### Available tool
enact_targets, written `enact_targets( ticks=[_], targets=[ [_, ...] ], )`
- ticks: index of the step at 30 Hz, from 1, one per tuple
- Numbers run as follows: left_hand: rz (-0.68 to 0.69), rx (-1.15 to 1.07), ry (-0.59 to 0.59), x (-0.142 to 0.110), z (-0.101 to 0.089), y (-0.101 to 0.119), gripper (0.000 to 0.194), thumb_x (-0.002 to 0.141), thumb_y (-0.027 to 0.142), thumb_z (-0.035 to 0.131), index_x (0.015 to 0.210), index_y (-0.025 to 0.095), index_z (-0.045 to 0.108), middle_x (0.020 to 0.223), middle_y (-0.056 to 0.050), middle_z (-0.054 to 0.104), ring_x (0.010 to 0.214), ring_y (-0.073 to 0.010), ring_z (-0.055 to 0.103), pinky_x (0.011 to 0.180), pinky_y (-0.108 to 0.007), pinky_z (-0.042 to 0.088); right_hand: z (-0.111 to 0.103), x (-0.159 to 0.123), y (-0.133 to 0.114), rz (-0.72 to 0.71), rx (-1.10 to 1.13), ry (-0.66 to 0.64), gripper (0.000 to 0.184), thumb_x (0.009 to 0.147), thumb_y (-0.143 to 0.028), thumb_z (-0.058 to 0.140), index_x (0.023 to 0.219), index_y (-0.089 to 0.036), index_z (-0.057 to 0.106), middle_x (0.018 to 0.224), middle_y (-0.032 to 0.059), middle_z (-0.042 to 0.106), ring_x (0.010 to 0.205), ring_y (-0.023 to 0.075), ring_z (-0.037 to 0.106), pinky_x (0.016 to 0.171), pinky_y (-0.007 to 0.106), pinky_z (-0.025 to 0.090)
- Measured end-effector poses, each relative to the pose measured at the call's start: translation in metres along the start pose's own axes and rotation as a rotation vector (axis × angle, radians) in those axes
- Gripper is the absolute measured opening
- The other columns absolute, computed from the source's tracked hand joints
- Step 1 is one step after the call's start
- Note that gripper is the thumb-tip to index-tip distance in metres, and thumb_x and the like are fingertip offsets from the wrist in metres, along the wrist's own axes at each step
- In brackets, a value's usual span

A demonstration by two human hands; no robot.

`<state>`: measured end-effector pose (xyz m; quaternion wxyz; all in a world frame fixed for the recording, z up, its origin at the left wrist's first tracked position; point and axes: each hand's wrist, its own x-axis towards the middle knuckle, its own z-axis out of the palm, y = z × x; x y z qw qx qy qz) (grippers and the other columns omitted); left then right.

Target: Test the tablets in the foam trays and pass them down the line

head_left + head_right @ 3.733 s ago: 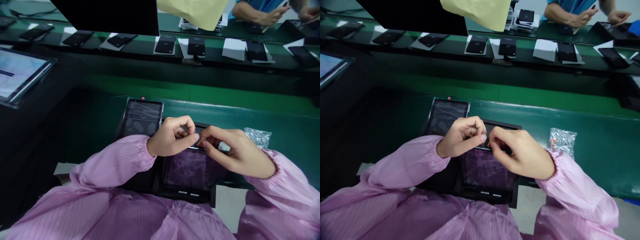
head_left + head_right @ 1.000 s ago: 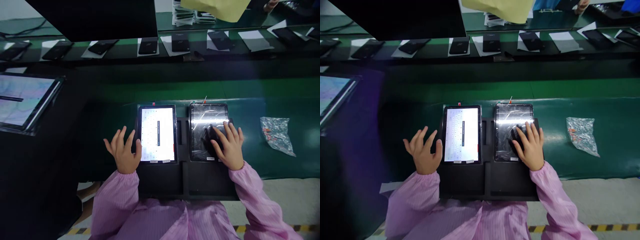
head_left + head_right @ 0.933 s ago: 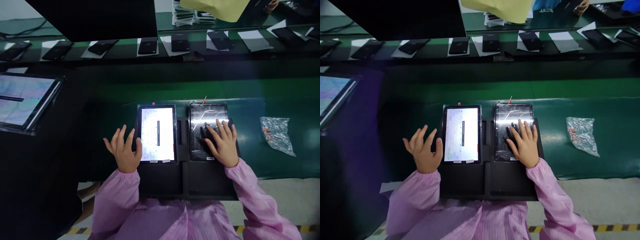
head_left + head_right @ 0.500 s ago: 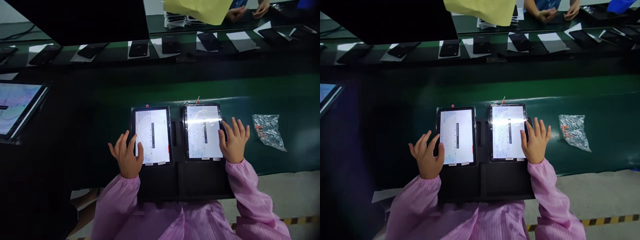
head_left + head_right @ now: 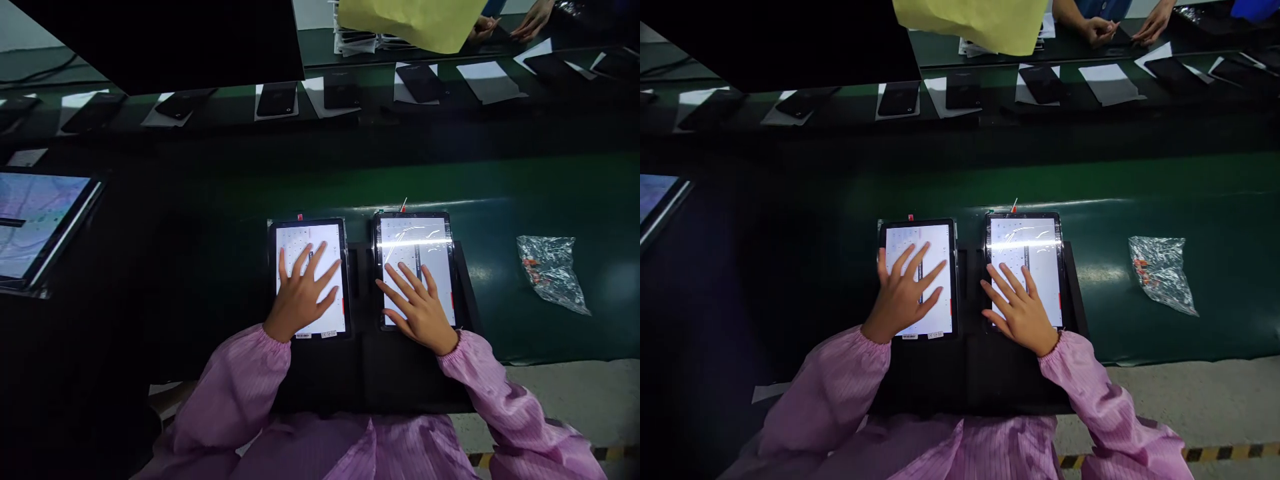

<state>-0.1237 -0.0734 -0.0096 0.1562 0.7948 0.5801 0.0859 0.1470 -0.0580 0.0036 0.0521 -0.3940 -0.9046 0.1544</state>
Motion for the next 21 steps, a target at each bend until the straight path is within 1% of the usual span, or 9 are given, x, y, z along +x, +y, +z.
enact_targets(
  ticks=[2, 5, 8, 10, 12, 13, 17, 19, 21],
  targets=[
    [0.098, -0.026, -0.033, 0.004, 0.002, -0.002, 0.044, 0.096, 0.045, 0.052, 0.136, 0.026, 0.057, 0.156, -0.011, 0.042, 0.142, -0.0341, 0.041, 0.122, -0.065, 0.010, -0.005, -0.003, 0.006, 0.046, 0.005, 0.057, 0.052, 0.097, -0.031, 0.047, 0.148, -0.030, 0.042, 0.154, 0.0064, 0.044, 0.148, 0.0250, 0.033, 0.122, 0.056, 0.021],
    [0.108, 0.019, -0.007, -0.018, -0.005, -0.023, 0.038, 0.093, 0.047, 0.057, 0.125, 0.027, 0.063, 0.150, -0.005, 0.051, 0.138, -0.0319, 0.047, 0.124, -0.061, 0.008, -0.012, -0.015, 0.031, 0.173, -0.041, 0.173, 0.047, 0.096, -0.028, 0.046, 0.143, -0.032, 0.050, 0.155, 0.0040, 0.044, 0.145, 0.0279, 0.037, 0.121, 0.059, 0.021],
    [0.009, 0.141, 0.167, -0.052, -0.020, -0.055, 0.014, 0.086, 0.039, 0.068, 0.094, 0.028, 0.070, 0.133, 0.001, 0.066, 0.129, -0.0314, 0.054, 0.122, -0.062, 0.011, -0.017, -0.026, 0.062, 0.315, -0.138, 0.284, 0.039, 0.097, -0.029, 0.041, 0.129, -0.030, 0.064, 0.149, 0.0044, 0.051, 0.140, 0.0311, 0.044, 0.119, 0.061, 0.023],
    [-0.057, 0.188, 0.340, -0.059, -0.025, -0.071, 0.004, 0.085, 0.030, 0.068, 0.083, 0.027, 0.069, 0.117, 0.000, 0.073, 0.125, -0.0306, 0.057, 0.120, -0.064, 0.017, -0.019, -0.024, 0.081, 0.378, -0.193, 0.340, 0.037, 0.097, -0.031, 0.040, 0.116, -0.025, 0.071, 0.142, 0.0065, 0.058, 0.136, 0.0323, 0.049, 0.117, 0.062, 0.027],
    [-0.101, 0.160, 0.468, -0.044, -0.021, -0.075, 0.009, 0.088, 0.025, 0.062, 0.088, 0.027, 0.071, 0.112, -0.003, 0.074, 0.123, -0.0297, 0.057, 0.118, -0.064, 0.018, -0.020, -0.014, 0.097, 0.393, -0.198, 0.343, 0.037, 0.098, -0.034, 0.040, 0.109, -0.022, 0.073, 0.138, 0.0080, 0.061, 0.134, 0.0312, 0.050, 0.116, 0.060, 0.030],
    [-0.108, 0.123, 0.487, -0.030, -0.016, -0.074, 0.014, 0.089, 0.026, 0.059, 0.093, 0.028, 0.072, 0.115, -0.005, 0.073, 0.124, -0.0299, 0.056, 0.118, -0.065, 0.017, -0.018, -0.007, 0.103, 0.391, -0.180, 0.326, 0.038, 0.098, -0.036, 0.040, 0.109, -0.022, 0.073, 0.138, 0.0084, 0.061, 0.135, 0.0300, 0.050, 0.117, 0.058, 0.031],
    [-0.087, -0.022, 0.346, 0.025, 0.009, -0.063, 0.027, 0.091, 0.033, 0.053, 0.110, 0.030, 0.073, 0.137, -0.004, 0.062, 0.132, -0.0328, 0.049, 0.119, -0.067, 0.007, -0.007, 0.022, 0.118, 0.392, -0.090, 0.243, 0.041, 0.100, -0.039, 0.035, 0.115, -0.024, 0.070, 0.141, 0.0065, 0.059, 0.138, 0.0245, 0.047, 0.119, 0.054, 0.029],
    [-0.094, -0.051, 0.307, 0.033, 0.017, -0.063, 0.031, 0.093, 0.033, 0.049, 0.113, 0.032, 0.072, 0.141, -0.004, 0.059, 0.135, -0.0328, 0.046, 0.119, -0.067, 0.005, 0.000, 0.028, 0.120, 0.376, -0.079, 0.236, 0.042, 0.100, -0.040, 0.034, 0.113, -0.026, 0.071, 0.140, 0.0046, 0.059, 0.137, 0.0231, 0.047, 0.119, 0.053, 0.029],
    [-0.106, -0.067, 0.310, 0.029, 0.022, -0.066, 0.033, 0.093, 0.032, 0.046, 0.115, 0.033, 0.072, 0.141, -0.004, 0.059, 0.135, -0.0318, 0.046, 0.120, -0.066, 0.005, 0.004, 0.028, 0.121, 0.370, -0.086, 0.234, 0.043, 0.100, -0.039, 0.032, 0.111, -0.027, 0.072, 0.141, 0.0031, 0.059, 0.137, 0.0229, 0.047, 0.119, 0.054, 0.029]
  ],
)
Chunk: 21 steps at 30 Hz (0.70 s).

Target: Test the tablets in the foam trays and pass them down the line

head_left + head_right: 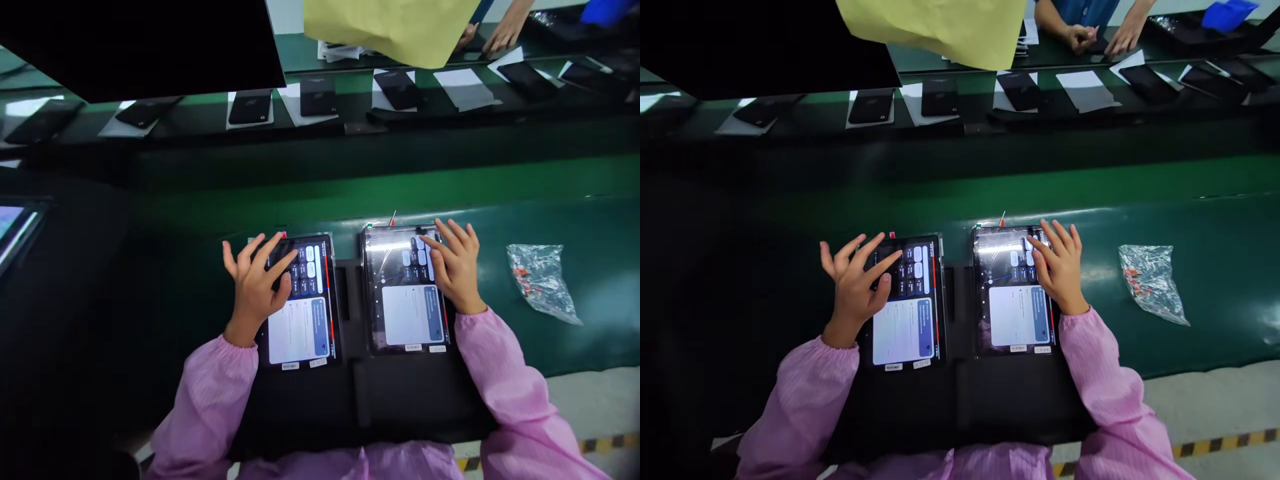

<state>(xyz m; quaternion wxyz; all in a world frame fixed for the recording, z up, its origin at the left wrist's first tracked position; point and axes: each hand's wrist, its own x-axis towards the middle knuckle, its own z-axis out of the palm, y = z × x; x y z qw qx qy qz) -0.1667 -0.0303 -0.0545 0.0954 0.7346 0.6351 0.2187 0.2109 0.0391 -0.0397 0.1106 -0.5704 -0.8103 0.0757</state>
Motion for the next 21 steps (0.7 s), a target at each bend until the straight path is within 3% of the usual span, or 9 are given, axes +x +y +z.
enact_targets(
  ticks=[8, 13, 21],
  targets=[
    [-0.006, -0.001, -0.060, -0.010, 0.002, -0.006, 0.037, 0.090, 0.031, 0.046, 0.118, 0.038, 0.069, 0.147, 0.001, 0.053, 0.137, -0.0302, 0.043, 0.120, -0.065, 0.001, -0.002, -0.006, 0.002, -0.025, -0.059, -0.044, 0.043, 0.099, -0.037, 0.033, 0.117, -0.032, 0.072, 0.145, 0.0012, 0.055, 0.140, 0.0261, 0.043, 0.119, 0.056, 0.027],
    [0.031, 0.025, -0.087, -0.006, 0.004, 0.000, 0.037, 0.089, 0.033, 0.046, 0.119, 0.036, 0.068, 0.148, -0.001, 0.053, 0.137, -0.0302, 0.043, 0.119, -0.065, 0.002, 0.002, -0.007, 0.005, -0.101, -0.028, -0.003, 0.034, 0.098, -0.032, 0.043, 0.118, -0.029, 0.071, 0.146, 0.0035, 0.054, 0.140, 0.0285, 0.044, 0.117, 0.059, 0.028],
    [0.047, 0.010, -0.229, 0.000, 0.004, 0.011, 0.033, 0.089, 0.034, 0.053, 0.119, 0.032, 0.067, 0.149, -0.004, 0.052, 0.140, -0.0319, 0.041, 0.119, -0.067, 0.000, 0.009, -0.006, 0.008, -0.164, -0.001, 0.065, 0.031, 0.098, -0.028, 0.047, 0.116, -0.025, 0.072, 0.139, 0.0068, 0.060, 0.137, 0.0277, 0.048, 0.115, 0.057, 0.033]
  ],
)
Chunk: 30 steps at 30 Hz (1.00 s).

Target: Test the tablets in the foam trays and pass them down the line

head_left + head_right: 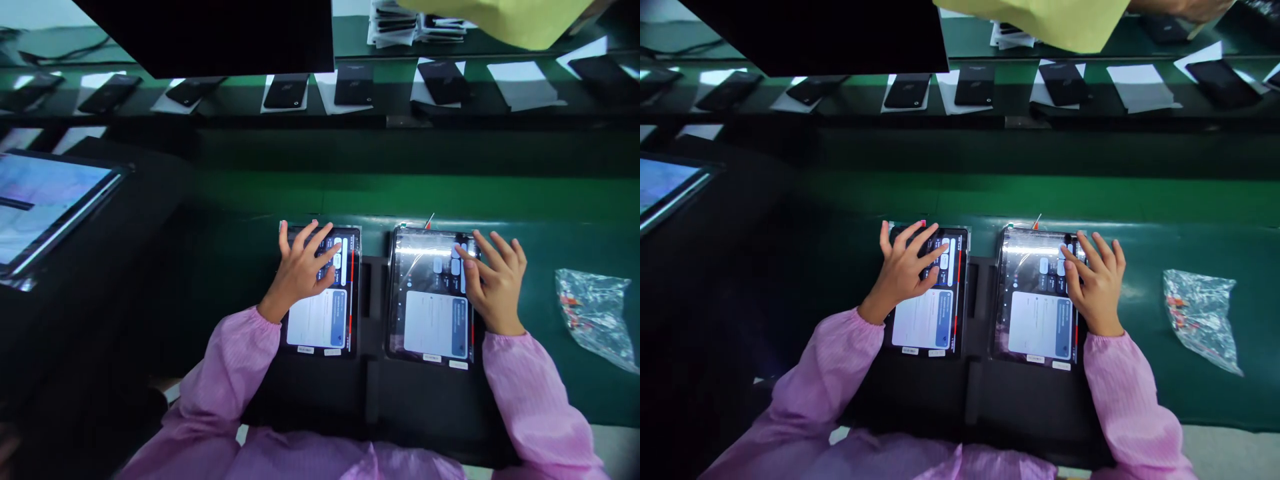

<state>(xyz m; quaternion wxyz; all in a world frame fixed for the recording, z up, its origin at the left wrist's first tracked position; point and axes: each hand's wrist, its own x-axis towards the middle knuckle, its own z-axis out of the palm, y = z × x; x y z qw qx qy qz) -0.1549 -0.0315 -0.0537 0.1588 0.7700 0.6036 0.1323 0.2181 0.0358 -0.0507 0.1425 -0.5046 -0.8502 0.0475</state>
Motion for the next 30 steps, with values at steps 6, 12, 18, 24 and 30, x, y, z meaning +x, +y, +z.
enact_targets(
  ticks=[6, 12, 18, 24, 30],
  targets=[
    [0.019, -0.017, -0.019, 0.002, 0.001, 0.001, 0.035, 0.090, 0.035, 0.053, 0.121, 0.026, 0.066, 0.146, -0.010, 0.053, 0.139, -0.0325, 0.042, 0.119, -0.068, 0.004, -0.010, 0.010, -0.003, 0.086, -0.011, -0.056, 0.033, 0.097, -0.038, 0.047, 0.097, -0.025, 0.076, 0.130, 0.0075, 0.066, 0.130, 0.0302, 0.054, 0.113, 0.060, 0.035],
    [-0.125, -0.042, -0.119, -0.029, -0.030, 0.004, 0.083, 0.086, 0.064, 0.057, 0.152, 0.019, 0.035, 0.163, -0.022, 0.020, 0.150, -0.0406, 0.021, 0.118, -0.071, 0.007, 0.005, 0.114, -0.074, 0.149, 0.490, -0.360, 0.033, 0.092, -0.043, 0.052, 0.101, -0.019, 0.074, 0.125, 0.0133, 0.067, 0.122, 0.0292, 0.058, 0.108, 0.053, 0.040],
    [-0.454, -0.096, -0.243, -0.138, -0.050, 0.022, 0.158, 0.044, 0.076, 0.082, 0.158, 0.016, -0.009, 0.163, -0.029, 0.011, 0.148, -0.0508, 0.020, 0.114, -0.073, 0.026, 0.098, 0.190, -0.156, 0.123, 0.868, -0.993, 0.025, 0.083, -0.042, 0.061, 0.084, -0.018, 0.069, 0.087, 0.0048, 0.073, 0.079, 0.0177, 0.066, 0.079, 0.036, 0.053],
    [-0.750, -0.252, -0.339, -0.175, -0.033, 0.036, 0.126, 0.073, 0.050, 0.080, 0.156, 0.038, -0.014, 0.160, -0.018, 0.031, 0.140, -0.0493, 0.037, 0.098, -0.067, 0.051, 0.122, 0.189, -0.167, 0.255, 1.050, -1.111, 0.029, 0.079, -0.048, 0.063, 0.077, -0.019, 0.059, 0.078, 0.0006, 0.065, 0.073, 0.0128, 0.061, 0.072, 0.030, 0.051],
    [-0.783, -0.282, -0.333, -0.172, -0.033, 0.036, 0.127, 0.072, 0.048, 0.081, 0.155, 0.041, -0.015, 0.162, -0.016, 0.028, 0.141, -0.0517, 0.034, 0.099, -0.071, 0.047, 0.123, 0.187, -0.170, 0.368, 1.125, -1.135, 0.032, 0.072, -0.045, 0.073, 0.069, -0.019, 0.055, 0.063, -0.0044, 0.053, 0.058, 0.0083, 0.049, 0.055, 0.023, 0.039]
  ],
)
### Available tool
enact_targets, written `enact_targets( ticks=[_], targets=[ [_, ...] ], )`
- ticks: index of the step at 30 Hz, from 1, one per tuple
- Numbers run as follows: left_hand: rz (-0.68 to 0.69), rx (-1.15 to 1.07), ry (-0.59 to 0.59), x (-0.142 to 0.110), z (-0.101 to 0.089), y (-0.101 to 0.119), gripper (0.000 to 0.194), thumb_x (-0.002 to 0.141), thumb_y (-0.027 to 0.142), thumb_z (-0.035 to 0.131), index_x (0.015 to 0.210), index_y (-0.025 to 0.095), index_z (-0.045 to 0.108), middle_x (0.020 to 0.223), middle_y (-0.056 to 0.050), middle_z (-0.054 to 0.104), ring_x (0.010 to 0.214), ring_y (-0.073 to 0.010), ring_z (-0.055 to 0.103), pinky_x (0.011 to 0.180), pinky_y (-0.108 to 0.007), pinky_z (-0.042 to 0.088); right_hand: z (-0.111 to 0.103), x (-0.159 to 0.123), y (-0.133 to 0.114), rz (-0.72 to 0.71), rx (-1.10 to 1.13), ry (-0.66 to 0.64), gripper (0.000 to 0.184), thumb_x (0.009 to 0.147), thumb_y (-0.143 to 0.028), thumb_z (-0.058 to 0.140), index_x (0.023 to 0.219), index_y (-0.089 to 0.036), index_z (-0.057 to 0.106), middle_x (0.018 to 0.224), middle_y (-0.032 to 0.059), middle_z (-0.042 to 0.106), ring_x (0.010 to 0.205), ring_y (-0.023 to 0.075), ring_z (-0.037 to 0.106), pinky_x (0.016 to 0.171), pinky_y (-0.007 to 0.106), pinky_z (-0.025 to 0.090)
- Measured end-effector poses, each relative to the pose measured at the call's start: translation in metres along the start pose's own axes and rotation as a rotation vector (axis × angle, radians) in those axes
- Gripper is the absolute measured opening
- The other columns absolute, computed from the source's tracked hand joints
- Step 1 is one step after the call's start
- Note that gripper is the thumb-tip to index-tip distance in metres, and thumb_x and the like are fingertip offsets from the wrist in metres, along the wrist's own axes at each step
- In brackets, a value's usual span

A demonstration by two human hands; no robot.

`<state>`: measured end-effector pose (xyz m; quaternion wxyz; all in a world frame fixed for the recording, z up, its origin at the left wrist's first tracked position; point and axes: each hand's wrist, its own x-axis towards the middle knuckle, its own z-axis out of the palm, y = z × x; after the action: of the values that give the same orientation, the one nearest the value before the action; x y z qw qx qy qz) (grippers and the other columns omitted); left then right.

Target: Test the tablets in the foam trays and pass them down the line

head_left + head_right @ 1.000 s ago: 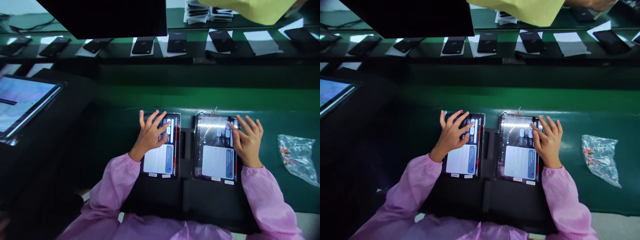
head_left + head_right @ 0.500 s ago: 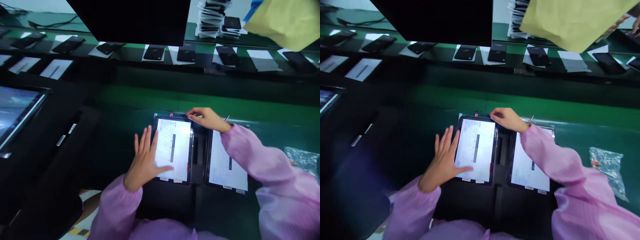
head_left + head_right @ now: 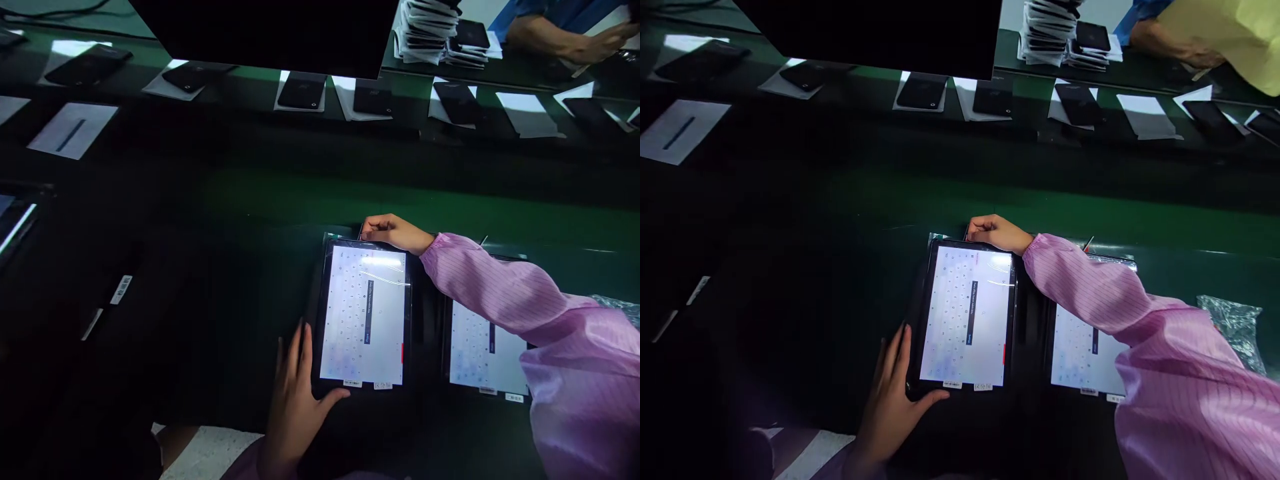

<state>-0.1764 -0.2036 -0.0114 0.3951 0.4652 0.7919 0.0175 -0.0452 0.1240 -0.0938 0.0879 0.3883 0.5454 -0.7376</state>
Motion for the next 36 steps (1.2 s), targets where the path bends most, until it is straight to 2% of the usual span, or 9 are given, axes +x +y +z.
enact_targets(
  ticks=[11, 15, 19, 21, 25, 28, 31, 33, 36],
  targets=[
    [0.038, 0.076, 0.030, 0.001, 0.003, -0.006, 0.123, 0.074, 0.055, 0.077, 0.157, 0.036, -0.012, 0.160, -0.018, 0.030, 0.140, -0.0522, 0.036, 0.097, -0.071, 0.049, 0.003, 0.003, -0.001, 0.027, 0.083, 0.061, 0.018, 0.074, -0.029, 0.071, 0.070, -0.018, 0.059, 0.073, -0.0012, 0.065, 0.066, 0.0097, 0.058, 0.064, 0.024, 0.048],
    [0.199, 0.144, 0.157, 0.004, -0.006, 0.011, 0.131, 0.068, 0.069, 0.074, 0.158, 0.024, -0.010, 0.162, -0.026, 0.018, 0.145, -0.0533, 0.025, 0.107, -0.081, 0.027, -0.021, -0.002, -0.014, 0.028, 0.090, 0.277, 0.017, 0.079, -0.027, 0.066, 0.074, -0.019, 0.053, 0.067, -0.0002, 0.061, 0.060, 0.0120, 0.057, 0.058, 0.027, 0.048],
    [0.366, 0.116, 0.205, 0.004, -0.007, 0.068, 0.130, 0.071, 0.075, 0.067, 0.159, 0.013, -0.006, 0.163, -0.028, 0.012, 0.150, -0.0475, 0.014, 0.115, -0.077, 0.011, -0.076, -0.099, -0.004, 0.002, -0.007, 0.727, 0.010, 0.087, -0.027, 0.056, 0.082, -0.021, 0.049, 0.078, 0.0000, 0.059, 0.070, 0.0101, 0.054, 0.069, 0.026, 0.047],
    [0.457, 0.099, 0.136, 0.003, 0.003, 0.102, 0.128, 0.073, 0.067, 0.071, 0.158, 0.012, -0.006, 0.162, -0.027, 0.017, 0.151, -0.0430, 0.016, 0.117, -0.072, 0.018, -0.094, -0.175, 0.024, 0.170, -0.231, 0.988, 0.014, 0.084, -0.032, 0.059, 0.081, -0.020, 0.055, 0.083, 0.0025, 0.061, 0.076, 0.0123, 0.056, 0.078, 0.030, 0.046],
    [0.582, 0.101, -0.042, 0.004, 0.038, 0.152, 0.139, 0.068, 0.047, 0.085, 0.156, 0.010, -0.016, 0.161, -0.028, 0.017, 0.150, -0.0406, 0.021, 0.114, -0.061, 0.039, -0.101, -0.287, 0.101, 0.442, -0.329, 1.118, 0.012, 0.070, -0.025, 0.059, 0.062, -0.021, 0.050, 0.069, 0.0070, 0.056, 0.079, 0.0234, 0.053, 0.086, 0.048, 0.042],
    [0.613, 0.133, -0.084, 0.006, 0.062, 0.168, 0.149, 0.063, 0.038, 0.090, 0.153, 0.011, -0.026, 0.160, -0.030, 0.018, 0.148, -0.0419, 0.020, 0.113, -0.062, 0.041, -0.102, -0.299, 0.132, 0.492, -0.400, 1.192, 0.013, 0.065, -0.027, 0.063, 0.071, -0.021, 0.053, 0.100, 0.0192, 0.060, 0.113, 0.0394, 0.046, 0.102, 0.062, 0.026],
    [0.587, 0.163, -0.093, 0.006, 0.074, 0.173, 0.151, 0.063, 0.036, 0.090, 0.151, 0.012, -0.030, 0.159, -0.031, 0.020, 0.148, -0.0422, 0.018, 0.113, -0.064, 0.039, -0.114, -0.267, 0.121, 0.350, -0.423, 1.126, 0.024, 0.073, -0.035, 0.059, 0.090, -0.018, 0.059, 0.135, 0.0225, 0.047, 0.136, 0.0399, 0.028, 0.113, 0.060, 0.013],
    [0.561, 0.165, -0.102, 0.005, 0.077, 0.174, 0.149, 0.064, 0.037, 0.089, 0.150, 0.014, -0.031, 0.159, -0.031, 0.020, 0.147, -0.0416, 0.018, 0.113, -0.064, 0.039, -0.124, -0.236, 0.101, 0.212, -0.377, 0.897, 0.025, 0.076, -0.041, 0.060, 0.089, -0.020, 0.062, 0.129, 0.0157, 0.055, 0.131, 0.0321, 0.040, 0.114, 0.050, 0.024],
    [0.533, 0.144, -0.127, 0.004, 0.078, 0.175, 0.148, 0.066, 0.037, 0.088, 0.150, 0.017, -0.032, 0.159, -0.029, 0.020, 0.146, -0.0407, 0.019, 0.112, -0.064, 0.040, -0.136, -0.190, 0.079, 0.091, -0.249, 0.501, 0.030, 0.072, -0.050, 0.067, 0.079, -0.021, 0.064, 0.102, 0.0077, 0.068, 0.102, 0.0233, 0.060, 0.096, 0.040, 0.045]
  ],
)
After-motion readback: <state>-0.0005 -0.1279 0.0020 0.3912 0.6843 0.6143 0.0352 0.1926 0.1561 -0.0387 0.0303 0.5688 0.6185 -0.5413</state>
